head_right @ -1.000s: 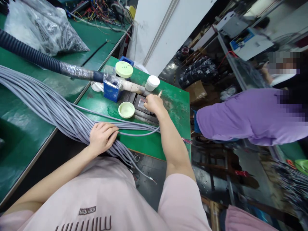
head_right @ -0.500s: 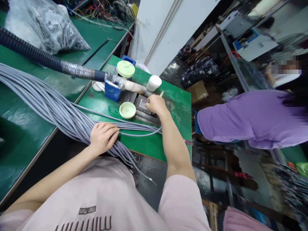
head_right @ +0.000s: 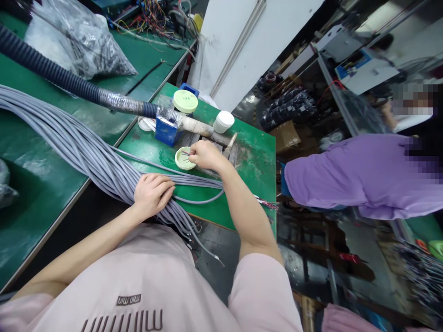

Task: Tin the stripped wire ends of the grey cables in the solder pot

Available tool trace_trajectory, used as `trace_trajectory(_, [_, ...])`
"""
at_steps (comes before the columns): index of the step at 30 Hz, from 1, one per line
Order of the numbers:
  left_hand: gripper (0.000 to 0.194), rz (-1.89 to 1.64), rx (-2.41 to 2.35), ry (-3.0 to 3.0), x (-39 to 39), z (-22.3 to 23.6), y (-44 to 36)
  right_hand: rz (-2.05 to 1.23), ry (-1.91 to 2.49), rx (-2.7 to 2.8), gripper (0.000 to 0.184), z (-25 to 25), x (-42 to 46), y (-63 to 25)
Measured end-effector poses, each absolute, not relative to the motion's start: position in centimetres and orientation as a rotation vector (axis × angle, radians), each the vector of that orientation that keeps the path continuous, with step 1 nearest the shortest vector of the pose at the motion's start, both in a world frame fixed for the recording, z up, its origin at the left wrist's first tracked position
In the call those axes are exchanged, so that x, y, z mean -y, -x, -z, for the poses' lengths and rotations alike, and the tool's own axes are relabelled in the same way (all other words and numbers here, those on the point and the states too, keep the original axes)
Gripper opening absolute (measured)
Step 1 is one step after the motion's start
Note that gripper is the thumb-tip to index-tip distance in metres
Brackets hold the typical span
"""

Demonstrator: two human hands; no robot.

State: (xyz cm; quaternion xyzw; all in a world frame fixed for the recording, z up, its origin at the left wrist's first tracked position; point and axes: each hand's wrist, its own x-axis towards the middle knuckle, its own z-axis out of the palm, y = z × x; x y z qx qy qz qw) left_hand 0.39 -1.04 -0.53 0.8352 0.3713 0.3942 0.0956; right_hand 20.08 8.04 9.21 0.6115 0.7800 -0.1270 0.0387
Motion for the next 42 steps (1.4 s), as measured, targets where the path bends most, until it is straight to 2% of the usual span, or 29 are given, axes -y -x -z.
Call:
trace_trajectory(12, [0.016, -1.195, -1.095, -2.489, 1.1, 0.4, -0.4, 0.172, -1.794, -2.258, 0.022, -8.6, -8.4, -18.9])
trace_trajectory(19, [0.016, -1.211, -1.085, -2.487, 1.0, 0.6, -0.4, 0.096, -2.055, -2.257, 0.024, -10.4, -8.1, -23.7])
trace_trajectory(30, [0.015, -1.233, -1.083, -2.487, 1.0, 0.6, -0.6, 0.023, -2.193, -1.920, 0.027, -6.2, -10.0, -27.2])
trace_trajectory(42, [0.015, -1.219, -1.101, -2.492, 0.9, 0.6, -0.6, 0.044, -2.194, -1.899, 0.024, -5.3, -10.6, -27.6])
